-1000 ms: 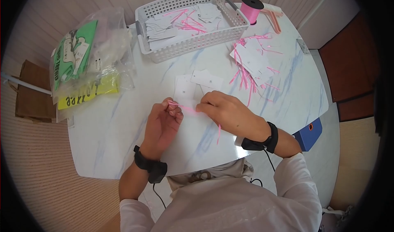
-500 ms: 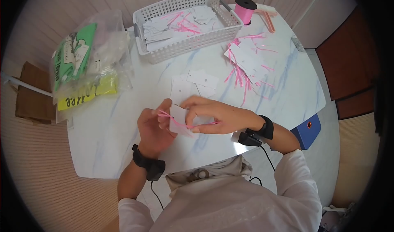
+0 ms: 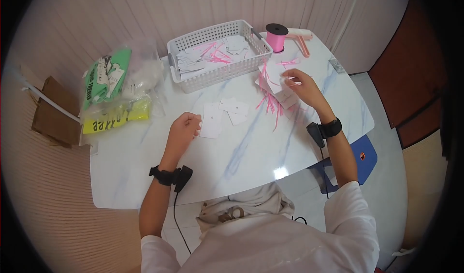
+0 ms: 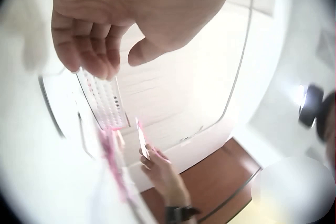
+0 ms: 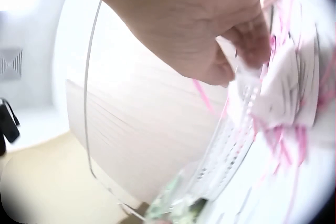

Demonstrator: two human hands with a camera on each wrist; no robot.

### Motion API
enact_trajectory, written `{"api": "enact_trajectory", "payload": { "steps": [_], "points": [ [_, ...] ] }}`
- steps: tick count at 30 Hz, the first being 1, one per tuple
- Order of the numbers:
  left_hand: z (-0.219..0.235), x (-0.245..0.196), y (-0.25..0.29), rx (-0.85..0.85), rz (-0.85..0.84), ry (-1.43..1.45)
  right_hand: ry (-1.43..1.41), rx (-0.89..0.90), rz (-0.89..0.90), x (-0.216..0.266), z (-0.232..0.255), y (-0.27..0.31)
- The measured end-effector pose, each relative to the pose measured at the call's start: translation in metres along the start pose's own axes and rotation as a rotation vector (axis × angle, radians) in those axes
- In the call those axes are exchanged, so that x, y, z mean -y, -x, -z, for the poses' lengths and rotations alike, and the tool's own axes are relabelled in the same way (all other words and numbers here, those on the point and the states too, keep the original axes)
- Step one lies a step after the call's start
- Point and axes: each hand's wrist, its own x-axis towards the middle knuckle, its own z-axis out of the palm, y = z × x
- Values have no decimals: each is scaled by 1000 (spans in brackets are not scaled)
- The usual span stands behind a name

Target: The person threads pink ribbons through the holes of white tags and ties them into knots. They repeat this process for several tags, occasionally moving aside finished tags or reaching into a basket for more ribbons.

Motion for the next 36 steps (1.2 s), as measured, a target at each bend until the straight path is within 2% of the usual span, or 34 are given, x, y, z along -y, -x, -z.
{"api": "enact_trajectory", "payload": {
  "steps": [1, 2, 3, 5, 6, 8, 10, 12, 16, 18, 19, 21, 22, 24, 25, 27, 28, 30, 32, 36],
  "points": [
    [-3, 0, -2, -109, -77, -337, 427, -131, 299, 1, 1, -2],
    [-6, 0, -4, -220, -152, -674, 574, -308, 326, 1, 3, -2],
    [-8, -1, -6, -225, -158, -677, 572, -314, 330, 0, 3, -2],
    [-12, -4, -9, -213, -60, -913, 248, -369, 161, 18, -7, 3],
    [-14, -5, -9, -207, -60, -919, 171, -223, 76, 28, -16, 6],
    [-18, -5, -14, -201, -98, -1020, 185, 75, 35, 59, -36, 12],
    [-15, 0, -21, -161, -85, -1024, 240, 264, 62, 70, -61, 20],
    [-9, 6, -29, -129, -59, -1027, 356, 341, 23, 76, -90, 20],
    [8, 13, -44, -36, -19, -853, 415, 344, -25, 63, -112, 6],
    [15, 15, -48, 6, -24, -771, 258, 444, -136, 55, -110, 0],
    [18, 13, -48, 41, 11, -690, 259, 446, -138, 52, -109, -4],
    [21, 9, -46, 76, 48, -609, 72, 495, -240, 46, -105, -11],
    [22, 7, -45, 89, 77, -576, 72, 498, -242, 40, -104, -13],
    [24, 3, -40, 98, 111, -538, -111, 446, -227, 30, -106, -16],
    [24, -4, -35, 90, 112, -488, -110, 452, -228, 35, -104, -18],
    [21, -3, -31, 84, 112, -439, -357, 555, -462, 45, -96, -22],
    [20, 1, -28, 52, 95, -342, -357, 553, -463, 55, -93, -22],
    [11, 9, -18, 24, 84, -244, -631, 533, -505, 75, -96, -11],
    [-7, 10, -12, -55, 37, 32, -682, 532, -522, 85, -108, 2],
    [-22, 1, -3, -56, 12, 99, -656, 592, -511, 99, -115, 15]
  ]
}}
